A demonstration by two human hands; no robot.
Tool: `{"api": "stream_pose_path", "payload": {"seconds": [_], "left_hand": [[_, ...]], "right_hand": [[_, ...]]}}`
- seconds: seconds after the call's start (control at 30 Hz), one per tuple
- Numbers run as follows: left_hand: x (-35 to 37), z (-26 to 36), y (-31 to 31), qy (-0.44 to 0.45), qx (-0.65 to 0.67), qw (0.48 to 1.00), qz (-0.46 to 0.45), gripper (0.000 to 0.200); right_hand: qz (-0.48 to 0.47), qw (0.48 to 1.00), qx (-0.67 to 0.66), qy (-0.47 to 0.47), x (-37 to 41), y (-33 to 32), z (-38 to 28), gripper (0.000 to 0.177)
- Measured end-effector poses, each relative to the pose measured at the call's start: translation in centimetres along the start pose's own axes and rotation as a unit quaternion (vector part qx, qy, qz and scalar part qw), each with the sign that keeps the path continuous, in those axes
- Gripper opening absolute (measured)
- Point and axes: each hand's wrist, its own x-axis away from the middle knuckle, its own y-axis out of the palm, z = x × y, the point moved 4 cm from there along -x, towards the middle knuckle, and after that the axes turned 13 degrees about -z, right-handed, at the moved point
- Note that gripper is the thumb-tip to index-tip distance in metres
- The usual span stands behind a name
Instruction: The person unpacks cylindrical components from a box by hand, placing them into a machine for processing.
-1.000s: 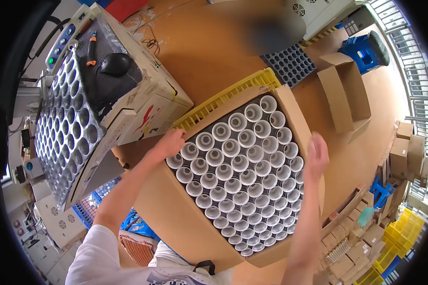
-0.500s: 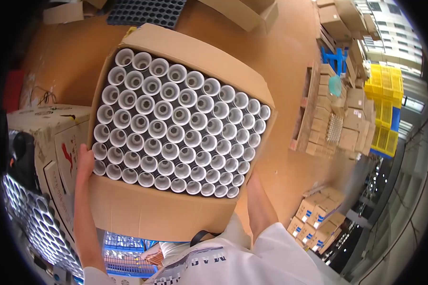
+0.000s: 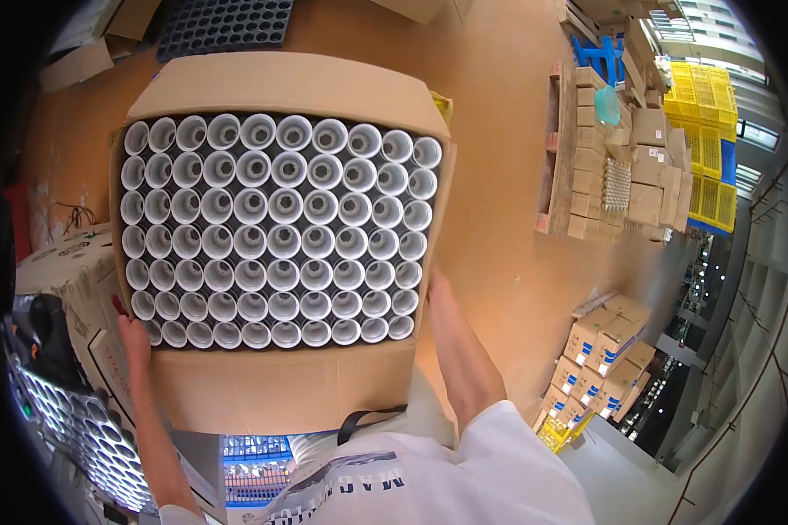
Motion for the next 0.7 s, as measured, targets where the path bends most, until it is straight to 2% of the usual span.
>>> {"api": "stream_pose_path", "payload": {"seconds": [0.1,0.2,0.3,0.33,0.37,0.4,0.43,0.47,0.5,0.53,0.6,0.63,0.67,0.7], "left_hand": [[-0.4,-1.1,0.3,0.024,-0.044,0.998,0.046,0.016],[1.1,1.8,0.3,0.004,-0.015,0.999,0.032,0.024],[2.0,0.5,1.6,0.057,0.063,0.993,0.085,0.028],[0.7,-2.0,2.0,0.066,0.105,0.992,0.021,0.024],[2.3,0.3,1.6,-0.012,0.02,0.998,0.061,0.023],[2.6,0.4,1.7,-0.008,0.007,0.997,0.073,0.022],[3.9,2.5,1.0,0.006,-0.066,0.992,0.106,0.023],[4.5,4.0,0.5,0.011,-0.056,0.992,0.109,0.023],[3.8,2.5,0.7,0.072,-0.04,0.99,0.116,0.026],[6.0,4.2,-0.5,0.094,-0.03,0.982,0.164,0.029],[13.4,8.8,-2.3,0.138,-0.013,0.958,0.25,0.034],[15.2,7.2,-1.1,0.112,-0.078,0.984,0.119,0.039],[17.9,4.8,1.0,0.084,-0.141,0.986,-0.015,0.044],[20.4,0.3,7.1,0.075,-0.408,0.906,-0.085,0.033]], "right_hand": [[-0.029,1.0,-0.005,-0.001,-1.8,0.6,-1.3,0.067],[-0.051,0.999,-0.007,0.001,-2.5,1.2,-1.9,0.067],[-0.085,0.996,0.007,0.01,-2.1,1.7,-1.8,0.067],[-0.104,0.994,0.012,0.018,-2.2,2.2,-1.6,0.066],[-0.116,0.993,0.023,0.026,-1.1,2.1,-1.6,0.066],[-0.121,0.991,0.038,0.034,0.0,2.0,-1.6,0.066],[-0.108,0.992,0.055,0.042,1.5,1.8,-1.6,0.066],[-0.074,0.993,0.085,0.041,3.1,1.1,-1.6,0.066],[-0.02,0.991,0.124,0.046,5.6,0.6,-1.5,0.065],[0.033,0.985,0.16,0.054,8.1,0.1,-1.5,0.063],[-0.002,0.958,0.268,0.101,13.0,3.3,-0.8,0.058],[-0.043,0.926,0.365,0.087,15.0,3.0,0.2,0.058],[-0.083,0.883,0.457,0.071,16.8,2.5,1.2,0.061],[-0.088,0.856,0.497,0.108,18.2,2.2,2.4,0.059]]}}
